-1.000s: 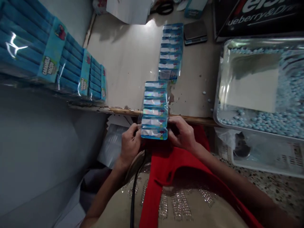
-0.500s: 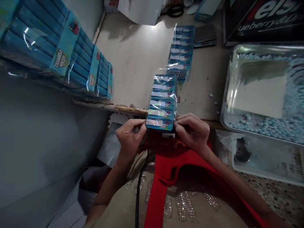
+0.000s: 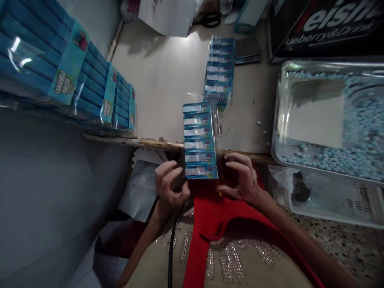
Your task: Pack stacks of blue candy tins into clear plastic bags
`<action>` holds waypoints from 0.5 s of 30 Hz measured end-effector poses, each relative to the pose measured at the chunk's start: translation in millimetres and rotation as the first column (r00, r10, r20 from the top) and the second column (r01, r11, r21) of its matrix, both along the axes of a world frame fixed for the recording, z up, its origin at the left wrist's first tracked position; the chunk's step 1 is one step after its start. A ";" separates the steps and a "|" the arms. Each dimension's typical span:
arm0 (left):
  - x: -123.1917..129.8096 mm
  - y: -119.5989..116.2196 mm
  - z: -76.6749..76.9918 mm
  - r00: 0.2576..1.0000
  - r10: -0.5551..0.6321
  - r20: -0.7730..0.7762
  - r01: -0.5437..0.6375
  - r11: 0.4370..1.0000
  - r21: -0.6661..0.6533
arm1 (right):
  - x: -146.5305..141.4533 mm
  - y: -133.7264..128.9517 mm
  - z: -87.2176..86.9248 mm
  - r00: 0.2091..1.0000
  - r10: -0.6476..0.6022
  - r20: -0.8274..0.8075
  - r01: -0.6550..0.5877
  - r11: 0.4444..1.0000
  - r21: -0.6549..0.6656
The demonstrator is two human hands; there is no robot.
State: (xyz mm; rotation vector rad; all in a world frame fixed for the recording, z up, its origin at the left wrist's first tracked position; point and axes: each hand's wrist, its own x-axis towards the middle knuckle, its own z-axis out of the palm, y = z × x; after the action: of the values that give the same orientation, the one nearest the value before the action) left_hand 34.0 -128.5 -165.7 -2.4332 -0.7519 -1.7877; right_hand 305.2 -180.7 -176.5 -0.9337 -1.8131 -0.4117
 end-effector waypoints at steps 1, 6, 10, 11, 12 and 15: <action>1.5 6.2 -5.3 0.998 -0.059 0.018 0.061 0.991 -0.121 | -2.3 6.9 -6.3 0.999 -0.003 -0.048 -0.001 0.997 -0.072; 9.4 37.5 -22.9 0.969 -0.142 -0.202 0.068 0.940 -0.335 | -18.4 36.8 -24.2 0.998 0.000 -0.061 -0.013 0.977 -0.211; 16.7 39.0 -22.4 0.979 -0.097 -0.177 0.032 0.940 -0.339 | -20.5 41.8 -28.9 0.993 -0.001 -0.117 -0.019 0.986 -0.168; 19.1 37.8 -21.7 0.984 -0.073 -0.164 0.011 0.936 -0.351 | -20.8 42.9 -29.7 0.991 -0.010 -0.131 -0.011 0.988 -0.156; 21.7 36.7 -21.1 0.987 -0.052 -0.152 -0.006 0.935 -0.356 | -21.4 44.2 -30.5 0.990 -0.018 -0.142 -0.003 0.989 -0.145; 26.4 34.2 -19.4 0.994 -0.020 -0.110 -0.021 0.935 -0.355 | -24.8 47.2 -32.1 0.986 -0.030 -0.162 0.010 0.993 -0.120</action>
State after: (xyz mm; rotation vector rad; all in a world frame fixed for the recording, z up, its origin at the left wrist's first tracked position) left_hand 60.4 -94.2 -185.1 -2.7207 -1.1541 -1.6154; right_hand 280.3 -133.6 -208.6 -1.0378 -1.6939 -0.2340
